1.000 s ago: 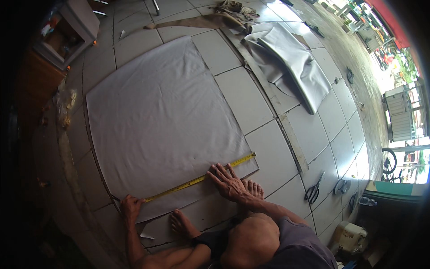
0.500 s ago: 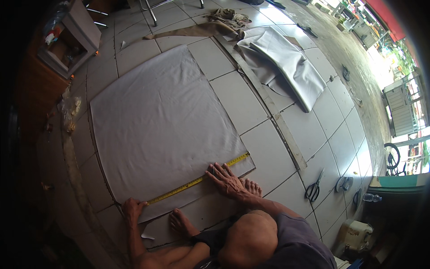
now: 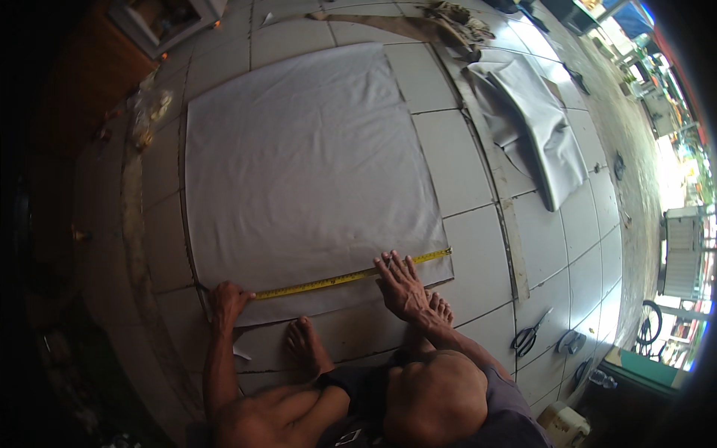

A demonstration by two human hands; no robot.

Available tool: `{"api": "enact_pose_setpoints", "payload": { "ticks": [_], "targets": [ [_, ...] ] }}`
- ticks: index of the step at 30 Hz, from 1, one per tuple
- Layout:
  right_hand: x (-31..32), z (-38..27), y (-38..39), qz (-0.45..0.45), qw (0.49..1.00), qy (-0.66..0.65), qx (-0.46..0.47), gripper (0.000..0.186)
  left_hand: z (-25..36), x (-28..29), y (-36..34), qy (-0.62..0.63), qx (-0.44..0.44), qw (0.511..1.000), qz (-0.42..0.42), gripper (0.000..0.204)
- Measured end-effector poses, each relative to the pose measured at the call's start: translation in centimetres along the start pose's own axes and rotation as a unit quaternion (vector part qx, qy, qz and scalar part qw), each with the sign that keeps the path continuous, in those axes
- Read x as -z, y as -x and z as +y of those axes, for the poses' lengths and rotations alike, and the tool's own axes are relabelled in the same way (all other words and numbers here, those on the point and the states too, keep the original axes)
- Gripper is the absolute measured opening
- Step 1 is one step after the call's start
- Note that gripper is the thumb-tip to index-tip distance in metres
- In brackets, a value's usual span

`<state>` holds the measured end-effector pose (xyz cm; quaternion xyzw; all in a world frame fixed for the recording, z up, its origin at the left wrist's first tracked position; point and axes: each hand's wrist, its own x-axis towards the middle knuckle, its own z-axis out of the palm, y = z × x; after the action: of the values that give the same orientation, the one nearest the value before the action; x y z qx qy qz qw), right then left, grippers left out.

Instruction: The person measures and marks a large piece of light-colored fabric laid on a tiled floor using a tape measure, a straightedge, and a marker. They then cut the fabric along the marked lines using scissors.

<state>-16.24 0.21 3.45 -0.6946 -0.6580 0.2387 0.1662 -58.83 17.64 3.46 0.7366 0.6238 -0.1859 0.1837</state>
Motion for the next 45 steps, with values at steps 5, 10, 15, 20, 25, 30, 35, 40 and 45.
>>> {"api": "enact_pose_setpoints", "payload": {
  "ticks": [5, 10, 15, 20, 25, 30, 35, 40, 45],
  "targets": [
    [0.7, -0.4, -2.0, 0.137, 0.98, -0.137, -0.035, 0.031, 1.1, 1.5, 0.5, -0.012, 0.008, 1.0, -0.005, 0.046],
    [1.0, -0.6, -5.0, 0.065, 0.959, -0.254, -0.108, 0.023, 2.0, 2.8, 0.3, 0.0, 0.056, 0.996, -0.071, 0.044],
    [0.1, -3.5, -8.3, -0.049, 0.931, -0.345, -0.108, 0.023, 1.6, 2.2, -0.1, 0.012, 0.055, 0.996, -0.07, 0.047],
    [-4.7, -9.5, -11.4, -0.19, 0.9, -0.391, -0.045, 0.024, 0.9, 1.6, -0.3, 0.019, 0.028, 0.997, -0.068, 0.054],
    [-9.8, -13.4, -13.6, -0.208, 0.899, -0.384, 0.03, 0.029, 0.4, 1.0, -0.4, 0.019, 0.005, 1.0, -0.02, 0.053],
    [-12.3, -13.7, -14.1, -0.195, 0.934, -0.295, 0.05, 0.026, 0.1, 0.9, -0.9, 0.014, 0.012, 0.999, -0.043, 0.05],
    [-12.9, -13.4, -13.7, -0.168, 0.94, -0.283, 0.094, 0.023, 0.5, 1.6, -1.4, 0.011, 0.027, 0.997, -0.074, 0.049],
    [-12.7, -13.5, -13.6, -0.17, 0.93, -0.304, 0.117, 0.02, 0.7, 1.8, -1.4, 0.003, 0.029, 0.997, -0.074, 0.051],
    [-12.8, -13.6, -13.6, -0.187, 0.921, -0.326, 0.104, 0.019, 0.5, 1.5, -1.3, 0.014, 0.027, 0.997, -0.07, 0.052]
  ]
}}
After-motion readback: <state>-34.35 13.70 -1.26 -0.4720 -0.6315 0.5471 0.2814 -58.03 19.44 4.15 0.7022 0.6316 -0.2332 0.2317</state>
